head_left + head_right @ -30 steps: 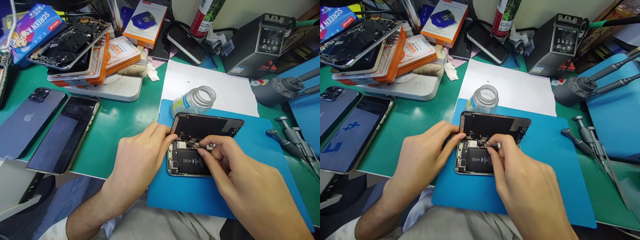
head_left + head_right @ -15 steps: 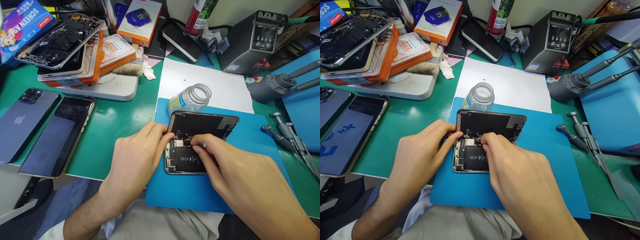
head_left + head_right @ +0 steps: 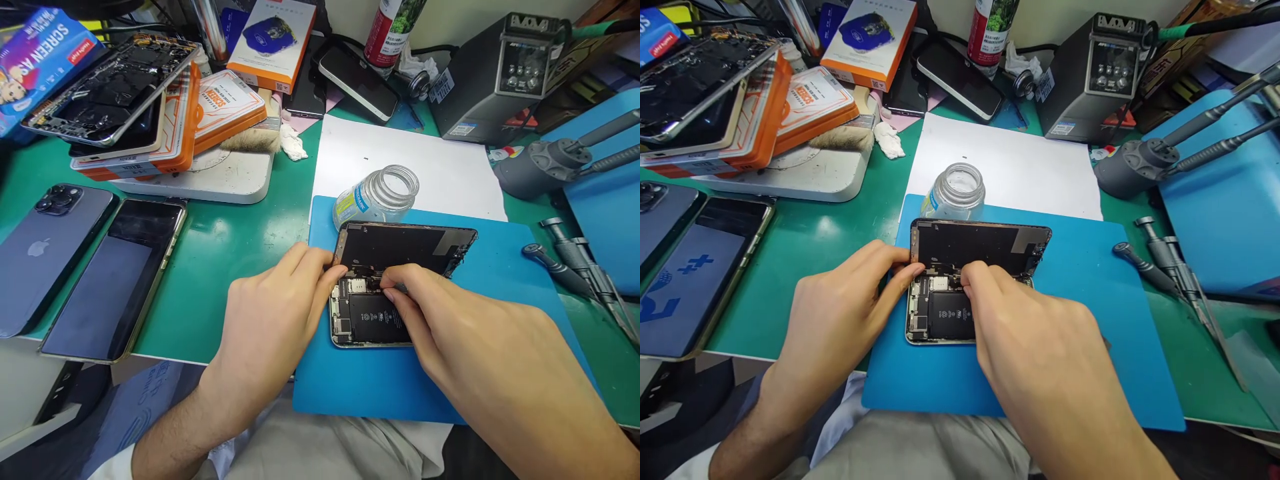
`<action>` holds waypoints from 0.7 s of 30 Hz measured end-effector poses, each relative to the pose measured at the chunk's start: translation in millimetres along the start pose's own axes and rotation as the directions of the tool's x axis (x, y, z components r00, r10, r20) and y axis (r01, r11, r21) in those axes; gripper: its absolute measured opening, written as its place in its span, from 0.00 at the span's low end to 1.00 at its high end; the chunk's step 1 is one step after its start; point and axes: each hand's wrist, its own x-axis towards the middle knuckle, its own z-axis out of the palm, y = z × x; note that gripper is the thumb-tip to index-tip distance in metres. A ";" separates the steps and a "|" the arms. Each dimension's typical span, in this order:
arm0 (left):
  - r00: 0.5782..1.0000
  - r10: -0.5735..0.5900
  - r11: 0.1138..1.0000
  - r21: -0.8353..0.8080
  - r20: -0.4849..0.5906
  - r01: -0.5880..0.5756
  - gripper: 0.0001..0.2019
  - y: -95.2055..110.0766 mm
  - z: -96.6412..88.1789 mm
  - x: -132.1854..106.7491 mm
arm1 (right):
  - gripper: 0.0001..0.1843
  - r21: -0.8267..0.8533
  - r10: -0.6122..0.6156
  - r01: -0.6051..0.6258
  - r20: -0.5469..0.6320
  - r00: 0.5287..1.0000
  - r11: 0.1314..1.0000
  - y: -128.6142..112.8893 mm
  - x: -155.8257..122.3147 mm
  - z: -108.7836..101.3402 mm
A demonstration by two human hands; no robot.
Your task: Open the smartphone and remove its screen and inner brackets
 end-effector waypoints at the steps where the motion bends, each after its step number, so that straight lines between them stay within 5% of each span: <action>1: 1.000 0.002 1.000 0.002 0.002 -0.002 0.09 0.1 0.1 0.1 | 0.16 -0.002 0.000 0.000 -0.003 1.000 1.000 -0.1 -0.4 0.0; 12: 1.000 0.007 1.000 0.028 -0.011 -0.007 0.10 0.1 1.0 -1.8 | 0.15 0.034 0.004 -0.006 0.061 0.998 0.999 3.6 -2.9 0.1; 18: 1.000 0.000 1.000 0.017 -0.022 0.000 0.10 1.6 0.3 -1.1 | 0.13 0.144 0.208 -0.205 -0.009 0.978 0.968 1.0 -15.0 -5.3; 21: 1.000 -0.016 1.000 0.015 -0.022 0.016 0.10 2.6 1.3 0.3 | 0.11 0.211 0.210 -0.197 -0.041 0.977 0.958 -7.3 -23.8 -3.1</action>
